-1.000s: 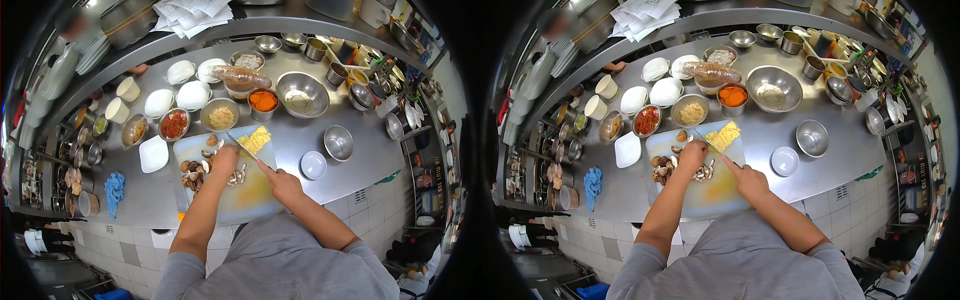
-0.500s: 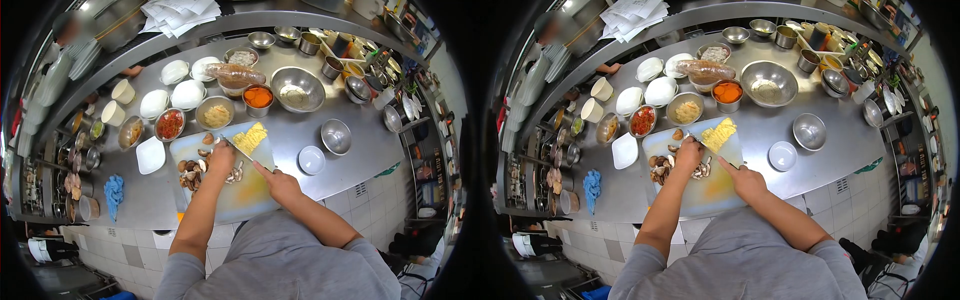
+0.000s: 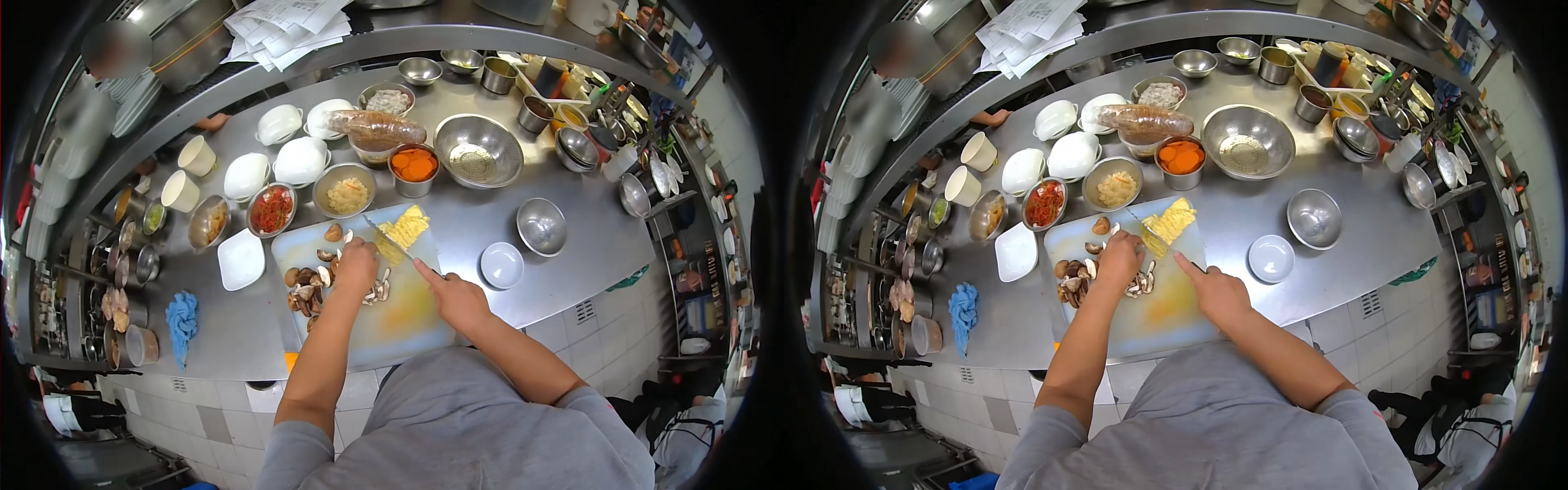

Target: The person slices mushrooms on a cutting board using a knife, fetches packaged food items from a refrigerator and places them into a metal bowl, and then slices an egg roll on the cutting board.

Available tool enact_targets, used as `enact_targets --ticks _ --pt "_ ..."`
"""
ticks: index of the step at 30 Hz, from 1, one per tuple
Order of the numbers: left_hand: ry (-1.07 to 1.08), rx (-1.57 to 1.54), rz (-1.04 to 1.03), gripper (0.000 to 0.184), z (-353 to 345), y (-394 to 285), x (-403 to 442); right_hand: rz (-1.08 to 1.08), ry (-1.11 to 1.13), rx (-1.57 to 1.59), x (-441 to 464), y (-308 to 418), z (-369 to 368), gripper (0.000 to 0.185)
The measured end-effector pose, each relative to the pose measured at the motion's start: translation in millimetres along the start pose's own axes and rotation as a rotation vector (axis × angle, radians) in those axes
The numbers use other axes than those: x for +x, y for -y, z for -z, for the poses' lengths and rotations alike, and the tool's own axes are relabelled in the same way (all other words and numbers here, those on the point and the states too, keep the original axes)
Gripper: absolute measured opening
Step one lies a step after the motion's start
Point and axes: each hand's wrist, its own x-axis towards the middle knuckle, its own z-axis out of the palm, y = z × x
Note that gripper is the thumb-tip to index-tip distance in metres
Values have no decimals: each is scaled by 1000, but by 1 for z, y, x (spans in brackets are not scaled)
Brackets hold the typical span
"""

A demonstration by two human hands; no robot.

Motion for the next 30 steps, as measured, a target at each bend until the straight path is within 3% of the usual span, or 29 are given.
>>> enact_targets --ticks 2,4,9,15,20,30 --pt "14 -18 -16 23 -2 -2 6 -7 -6 -4 4 -5 3 67" --pt "65 -1 27 19 -4 -5 11 -3 -11 -9 5 -6 7 79" --pt "108 59 101 20 -2 -16 21 -45 25 36 12 -14 16 72" --pt "-13 -78 100 20 -15 -16 29 -46 23 49 16 -25 14 68" --pt "-24 -249 226 34 -13 -30 38 -90 19 89 23 -38 19 67" --pt "-66 -146 259 44 -31 -16 47 -95 24 118 33 -51 23 76"
